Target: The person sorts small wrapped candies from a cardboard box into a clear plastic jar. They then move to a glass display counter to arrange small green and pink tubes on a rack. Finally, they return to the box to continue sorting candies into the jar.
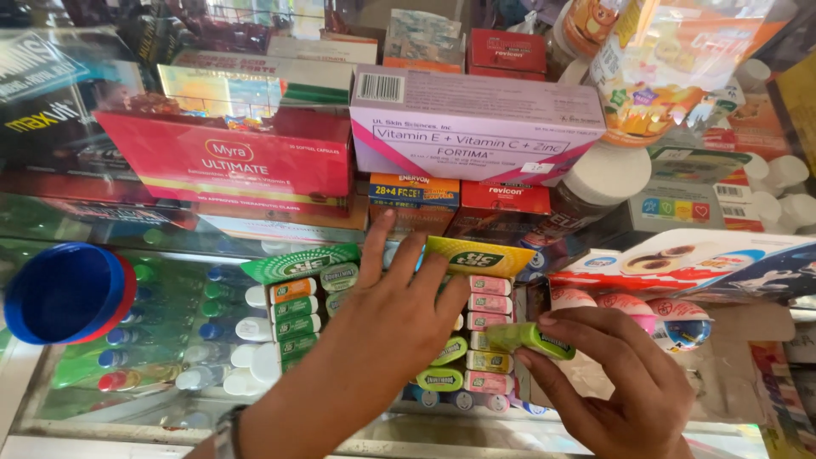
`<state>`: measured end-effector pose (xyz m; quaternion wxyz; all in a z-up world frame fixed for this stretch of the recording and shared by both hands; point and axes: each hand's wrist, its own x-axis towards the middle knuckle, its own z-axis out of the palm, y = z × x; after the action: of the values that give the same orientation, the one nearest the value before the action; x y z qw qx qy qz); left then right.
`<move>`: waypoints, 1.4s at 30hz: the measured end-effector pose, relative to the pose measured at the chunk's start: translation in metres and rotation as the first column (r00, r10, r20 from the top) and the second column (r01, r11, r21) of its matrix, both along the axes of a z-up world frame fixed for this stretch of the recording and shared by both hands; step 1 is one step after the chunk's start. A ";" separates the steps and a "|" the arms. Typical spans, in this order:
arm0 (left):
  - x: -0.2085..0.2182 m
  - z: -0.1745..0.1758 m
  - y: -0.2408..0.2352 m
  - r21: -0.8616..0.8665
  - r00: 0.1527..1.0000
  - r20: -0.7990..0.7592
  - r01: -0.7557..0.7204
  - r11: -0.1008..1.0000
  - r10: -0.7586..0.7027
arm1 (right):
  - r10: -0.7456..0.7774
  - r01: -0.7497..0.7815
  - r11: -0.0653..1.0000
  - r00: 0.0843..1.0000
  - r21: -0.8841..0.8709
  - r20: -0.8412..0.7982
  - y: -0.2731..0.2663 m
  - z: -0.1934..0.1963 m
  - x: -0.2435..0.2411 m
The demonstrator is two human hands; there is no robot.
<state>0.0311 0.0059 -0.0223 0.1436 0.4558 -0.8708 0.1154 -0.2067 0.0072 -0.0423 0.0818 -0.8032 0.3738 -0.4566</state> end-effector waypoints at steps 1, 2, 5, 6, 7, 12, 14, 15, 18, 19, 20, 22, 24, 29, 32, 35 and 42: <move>-0.002 0.002 0.000 -0.005 1.000 0.004 0.000 1.000 0.000 | 0.000 0.000 1.000 1.000 -0.005 0.004 0.000 0.000 0.000; -0.004 0.003 0.000 -0.004 0.999 0.026 -0.034 0.999 0.034 | -0.011 0.011 1.000 1.000 0.005 -0.007 0.000 -0.001 0.000; -0.010 0.005 0.000 0.003 0.992 0.082 -0.101 0.995 0.100 | -0.026 0.027 0.999 1.000 0.029 -0.011 0.000 -0.002 -0.002; -0.012 0.004 0.000 0.010 0.984 0.114 -0.136 0.991 0.134 | -0.029 0.029 0.999 1.000 0.045 -0.006 0.000 -0.002 -0.002; -0.012 0.005 0.000 0.010 0.985 0.113 -0.135 0.991 0.133 | -0.030 0.030 0.999 1.000 0.044 -0.006 0.000 -0.003 -0.003; -0.010 0.002 0.003 0.011 0.992 -0.051 -0.119 0.993 0.119 | -0.049 0.050 0.999 0.998 0.022 -0.033 0.000 -0.006 -0.004; -0.007 0.002 0.001 0.042 0.991 -0.078 -0.102 0.994 0.105 | -0.053 0.054 0.998 0.998 0.022 -0.028 -0.001 -0.006 -0.001; -0.007 0.001 0.001 0.071 0.989 -0.110 -0.087 0.994 0.094 | -0.053 0.054 0.998 0.998 0.021 -0.027 -0.001 -0.005 -0.001; -0.001 0.008 -0.005 0.148 0.983 -0.165 -0.058 0.987 0.083 | -0.035 0.035 0.999 0.999 0.018 -0.012 -0.001 -0.006 0.000; 0.000 0.012 -0.007 0.147 0.982 -0.168 -0.060 0.987 0.085 | -0.032 0.032 0.999 0.999 0.016 -0.015 -0.002 -0.007 0.000; 0.002 0.017 -0.009 0.172 0.985 -0.157 -0.049 0.984 0.076 | -0.025 0.026 1.000 1.000 0.015 -0.015 -0.003 -0.007 0.000; 0.004 0.024 -0.011 0.197 0.987 -0.145 -0.037 0.980 0.067 | -0.020 0.020 1.000 1.000 0.014 -0.015 -0.004 -0.008 0.001; 0.005 0.027 -0.012 0.260 0.994 -0.100 -0.026 0.965 0.053 | -0.024 0.024 1.000 1.000 0.015 -0.007 -0.004 -0.009 0.003; 0.008 0.019 -0.008 0.210 0.990 -0.138 0.000 0.978 0.030 | -0.083 0.045 0.981 0.977 0.189 0.196 -0.006 -0.012 0.020; 0.013 0.017 -0.006 0.219 0.983 -0.180 0.015 0.976 0.026 | -0.053 -0.018 0.970 0.957 0.242 0.284 -0.011 -0.006 0.035; 0.023 0.016 -0.003 0.251 0.969 -0.247 0.052 0.967 0.012 | -0.047 -0.035 0.963 0.955 0.268 0.291 -0.018 -0.002 0.043; 0.022 0.012 0.008 0.208 0.960 -0.261 -0.045 0.977 0.100 | -0.040 -0.084 0.938 0.937 0.335 0.346 -0.028 0.002 0.052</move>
<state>0.0532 0.0139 -0.0103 0.2098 0.5109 -0.8331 -0.0307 -0.1546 -0.0204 -0.0402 0.2911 -0.6873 0.4183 -0.5176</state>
